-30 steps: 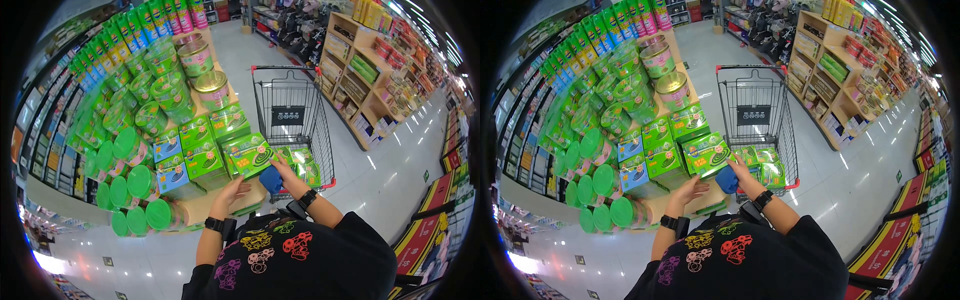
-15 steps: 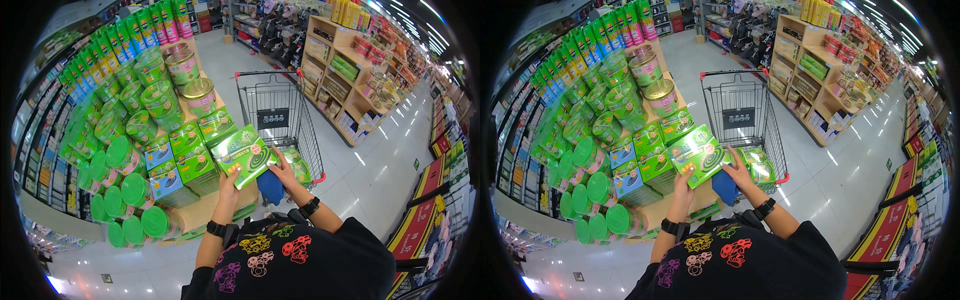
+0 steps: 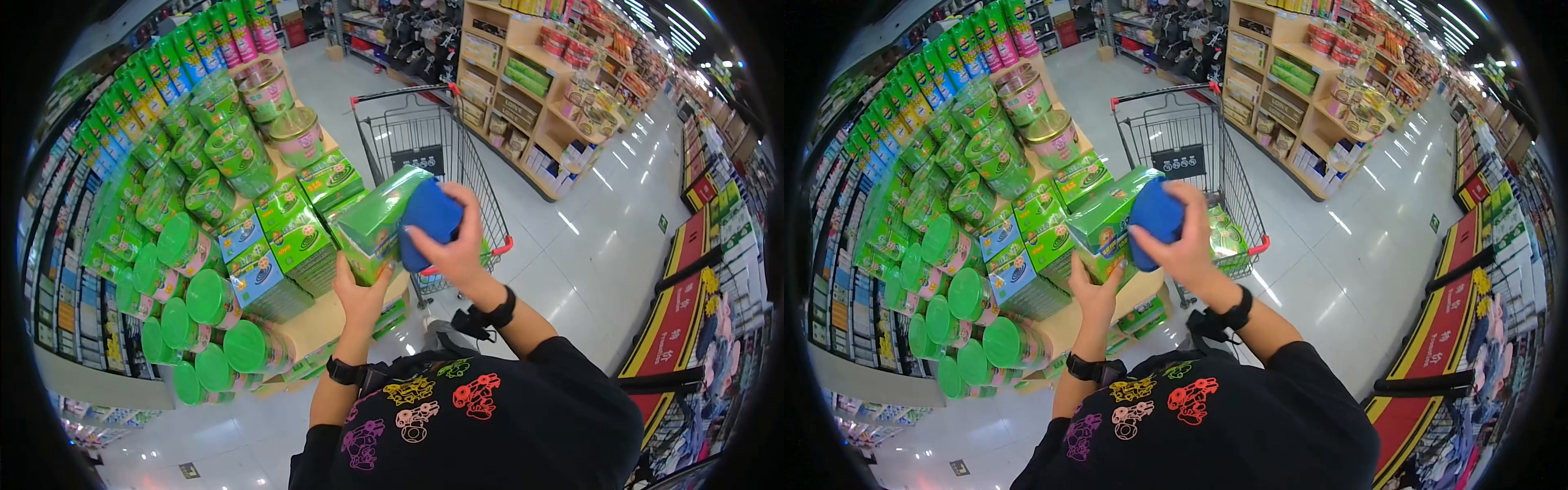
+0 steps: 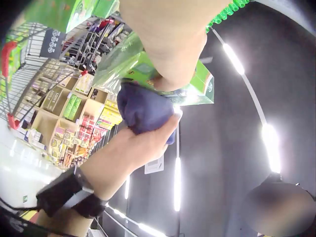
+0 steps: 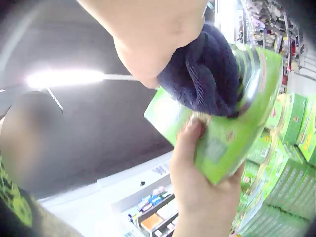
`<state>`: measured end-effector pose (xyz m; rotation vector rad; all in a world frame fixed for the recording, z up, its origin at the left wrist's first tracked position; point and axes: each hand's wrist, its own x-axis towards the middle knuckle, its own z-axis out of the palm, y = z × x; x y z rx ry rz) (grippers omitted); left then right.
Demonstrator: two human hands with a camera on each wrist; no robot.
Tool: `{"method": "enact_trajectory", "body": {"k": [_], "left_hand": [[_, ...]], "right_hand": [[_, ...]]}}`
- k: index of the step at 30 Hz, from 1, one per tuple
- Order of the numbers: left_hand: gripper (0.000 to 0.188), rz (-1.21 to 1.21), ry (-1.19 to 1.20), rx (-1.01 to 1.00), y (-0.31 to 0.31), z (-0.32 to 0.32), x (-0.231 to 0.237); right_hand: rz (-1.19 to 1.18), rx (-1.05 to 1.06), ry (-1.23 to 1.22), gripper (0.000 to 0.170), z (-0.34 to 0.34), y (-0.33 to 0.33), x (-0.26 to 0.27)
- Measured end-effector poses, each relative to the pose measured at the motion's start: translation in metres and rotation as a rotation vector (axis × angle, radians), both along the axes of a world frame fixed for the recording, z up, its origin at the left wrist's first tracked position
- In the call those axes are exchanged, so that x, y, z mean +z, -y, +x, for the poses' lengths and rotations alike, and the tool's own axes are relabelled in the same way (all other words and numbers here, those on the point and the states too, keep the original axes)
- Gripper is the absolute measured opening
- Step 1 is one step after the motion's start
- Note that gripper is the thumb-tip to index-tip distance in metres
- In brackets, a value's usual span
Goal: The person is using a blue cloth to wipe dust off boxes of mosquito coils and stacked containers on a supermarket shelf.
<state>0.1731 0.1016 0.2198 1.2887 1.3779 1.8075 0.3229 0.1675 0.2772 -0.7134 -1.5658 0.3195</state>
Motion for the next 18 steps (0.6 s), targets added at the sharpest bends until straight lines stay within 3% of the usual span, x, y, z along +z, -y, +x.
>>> {"method": "enact_trajectory", "body": {"k": [6, 8, 10, 11, 13, 16, 18], "left_hand": [[0.05, 0.072, -0.286, 0.18, 0.023, 0.0, 0.011], [0.052, 0.145, -0.317, 0.19, 0.027, 0.002, 0.009], [0.053, 0.227, -0.354, 0.208, 0.032, -0.002, 0.0], [0.053, 0.278, -0.354, 0.145, 0.032, -0.008, -0.008], [0.049, 0.404, -0.537, 0.212, 0.032, -0.01, 0.004], [0.047, 0.513, -0.713, 0.292, 0.03, -0.013, 0.012], [0.047, 0.528, -0.782, 0.319, 0.032, -0.018, 0.012]], "right_hand": [[0.416, 0.185, 0.185, 0.04, -0.003, 0.05, 0.01], [0.406, 0.118, 0.246, 0.036, 0.013, 0.049, 0.016], [0.303, -0.042, 0.149, 0.037, 0.021, 0.04, 0.017], [0.219, -0.035, 0.1, 0.037, 0.027, 0.037, 0.021], [0.059, -0.026, -0.004, 0.038, 0.036, 0.033, 0.031], [0.247, 0.043, 0.459, 0.041, 0.043, 0.047, 0.056], [0.284, 0.171, 0.626, 0.044, 0.043, 0.066, 0.071]]}}
